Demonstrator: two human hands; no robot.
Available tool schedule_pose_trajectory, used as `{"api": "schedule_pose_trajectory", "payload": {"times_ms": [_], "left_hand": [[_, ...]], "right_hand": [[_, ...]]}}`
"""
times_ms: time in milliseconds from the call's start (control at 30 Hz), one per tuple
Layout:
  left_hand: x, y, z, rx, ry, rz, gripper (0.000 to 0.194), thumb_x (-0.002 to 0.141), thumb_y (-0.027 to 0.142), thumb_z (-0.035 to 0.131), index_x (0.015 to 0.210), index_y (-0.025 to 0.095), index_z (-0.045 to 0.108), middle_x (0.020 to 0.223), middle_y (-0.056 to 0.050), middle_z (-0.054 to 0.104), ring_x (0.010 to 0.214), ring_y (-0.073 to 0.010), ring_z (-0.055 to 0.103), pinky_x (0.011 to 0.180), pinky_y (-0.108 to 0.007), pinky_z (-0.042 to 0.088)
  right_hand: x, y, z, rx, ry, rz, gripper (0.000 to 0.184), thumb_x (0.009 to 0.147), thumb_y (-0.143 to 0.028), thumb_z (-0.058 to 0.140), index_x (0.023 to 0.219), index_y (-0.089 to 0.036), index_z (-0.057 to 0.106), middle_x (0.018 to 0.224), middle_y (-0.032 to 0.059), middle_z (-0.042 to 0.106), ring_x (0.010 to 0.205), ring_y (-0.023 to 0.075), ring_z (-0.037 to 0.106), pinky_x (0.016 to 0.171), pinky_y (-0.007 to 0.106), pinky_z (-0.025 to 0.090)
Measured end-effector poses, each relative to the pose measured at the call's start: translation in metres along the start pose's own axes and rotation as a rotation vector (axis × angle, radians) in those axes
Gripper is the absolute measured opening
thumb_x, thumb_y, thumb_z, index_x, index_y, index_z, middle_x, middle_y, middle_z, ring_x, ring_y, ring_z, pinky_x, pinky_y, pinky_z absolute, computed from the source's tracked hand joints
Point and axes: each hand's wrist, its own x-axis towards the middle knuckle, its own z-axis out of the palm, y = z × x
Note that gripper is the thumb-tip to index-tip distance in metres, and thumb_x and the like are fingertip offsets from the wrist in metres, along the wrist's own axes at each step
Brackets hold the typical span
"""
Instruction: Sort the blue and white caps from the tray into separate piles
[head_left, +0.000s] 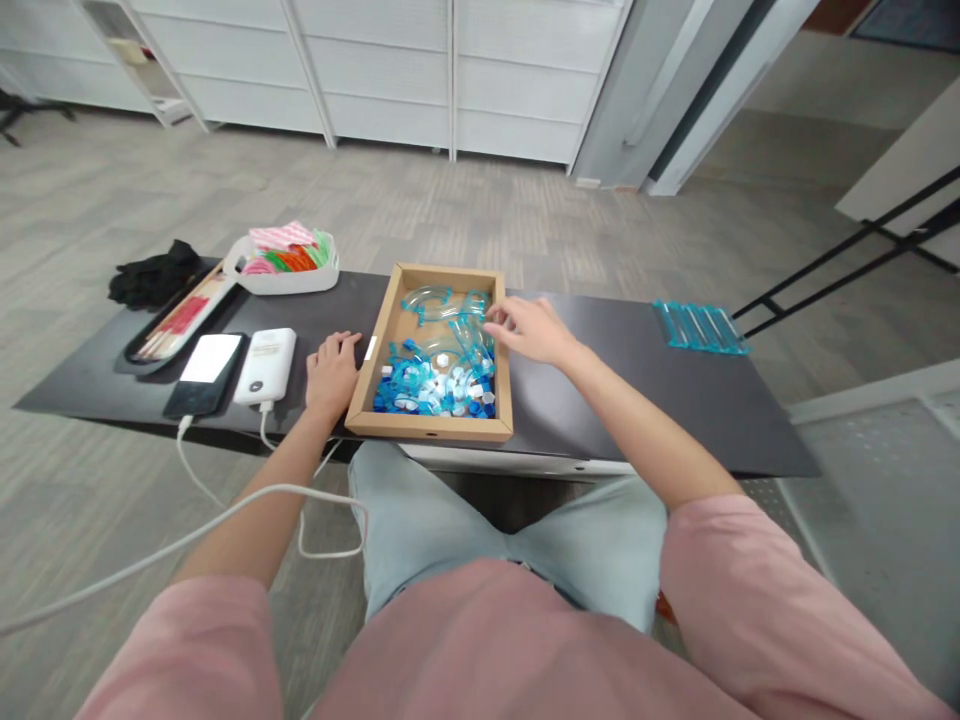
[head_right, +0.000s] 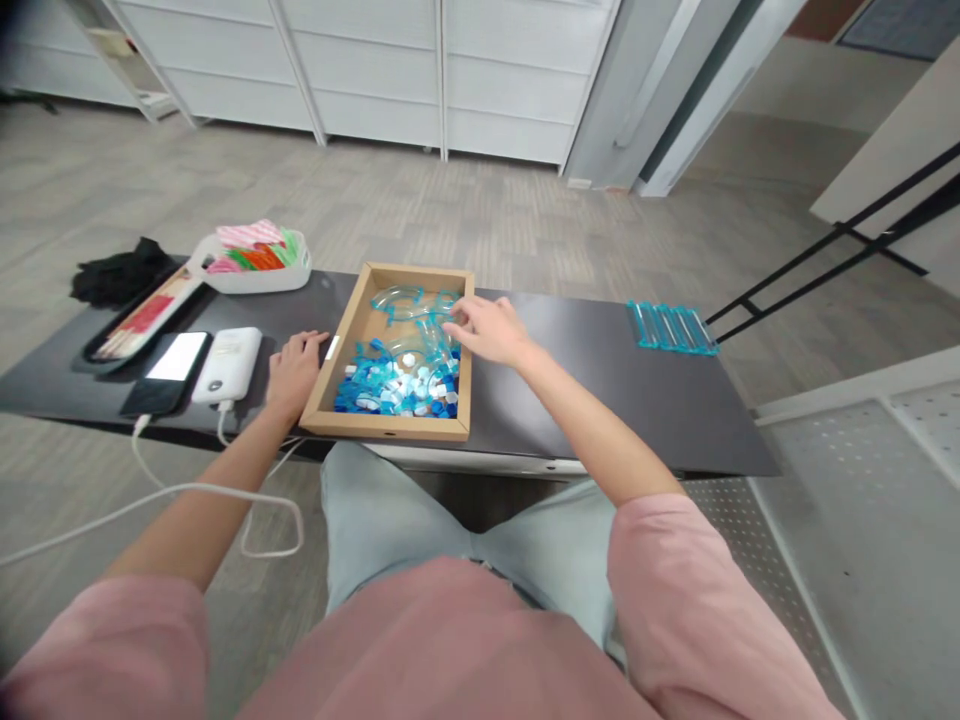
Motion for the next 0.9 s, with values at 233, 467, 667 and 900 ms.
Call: {"api": "schedule_pose_trajectory", "payload": {"times_ms": [233, 467, 667, 900], "left_hand": [[0.0, 0.002, 0.004, -0.052, 0.033, 0.01, 0.056, 0.121, 0.025, 0.057, 0.175, 0.02, 0.067, 0.184, -0.028, 0.058, 0.171, -0.0431, 0.053, 0.136, -0.063, 0.043], [-0.003, 0.004, -0.004, -0.042, -0.023, 0.015, 0.058, 0.127, 0.033, 0.046, 0.18, 0.015, 0.062, 0.187, -0.027, 0.054, 0.175, -0.0391, 0.049, 0.136, -0.06, 0.039], [-0.005, 0.006, -0.01, -0.04, -0.024, 0.043, 0.059, 0.127, 0.031, 0.046, 0.181, 0.012, 0.061, 0.186, -0.033, 0.053, 0.172, -0.0425, 0.052, 0.132, -0.063, 0.042], [-0.004, 0.009, -0.014, 0.014, -0.083, 0.011, 0.063, 0.126, 0.031, 0.033, 0.181, 0.009, 0.055, 0.189, -0.033, 0.047, 0.175, -0.0465, 0.048, 0.139, -0.066, 0.041]], "right_hand": [[0.02, -0.063, 0.032, -0.178, -0.232, 0.048, 0.056, 0.112, -0.039, 0.082, 0.162, -0.016, 0.072, 0.154, 0.0211, 0.084, 0.138, 0.0409, 0.082, 0.116, 0.049, 0.059], [0.024, -0.028, 0.052, 0.529, 0.009, 0.111, 0.048, 0.094, -0.038, 0.086, 0.141, -0.028, 0.08, 0.117, 0.0052, 0.087, 0.103, 0.0298, 0.08, 0.1, 0.045, 0.063], [0.002, -0.022, 0.039, 1.274, 0.192, 0.195, 0.056, 0.099, -0.066, 0.074, 0.146, -0.035, 0.076, 0.116, 0.0055, 0.089, 0.092, 0.0279, 0.076, 0.086, 0.044, 0.064], [-0.039, 0.0, 0.013, 1.262, 0.308, 0.236, 0.06, 0.103, -0.077, 0.069, 0.15, -0.04, 0.077, 0.132, 0.009, 0.09, 0.09, 0.0294, 0.072, 0.079, 0.047, 0.062]]}}
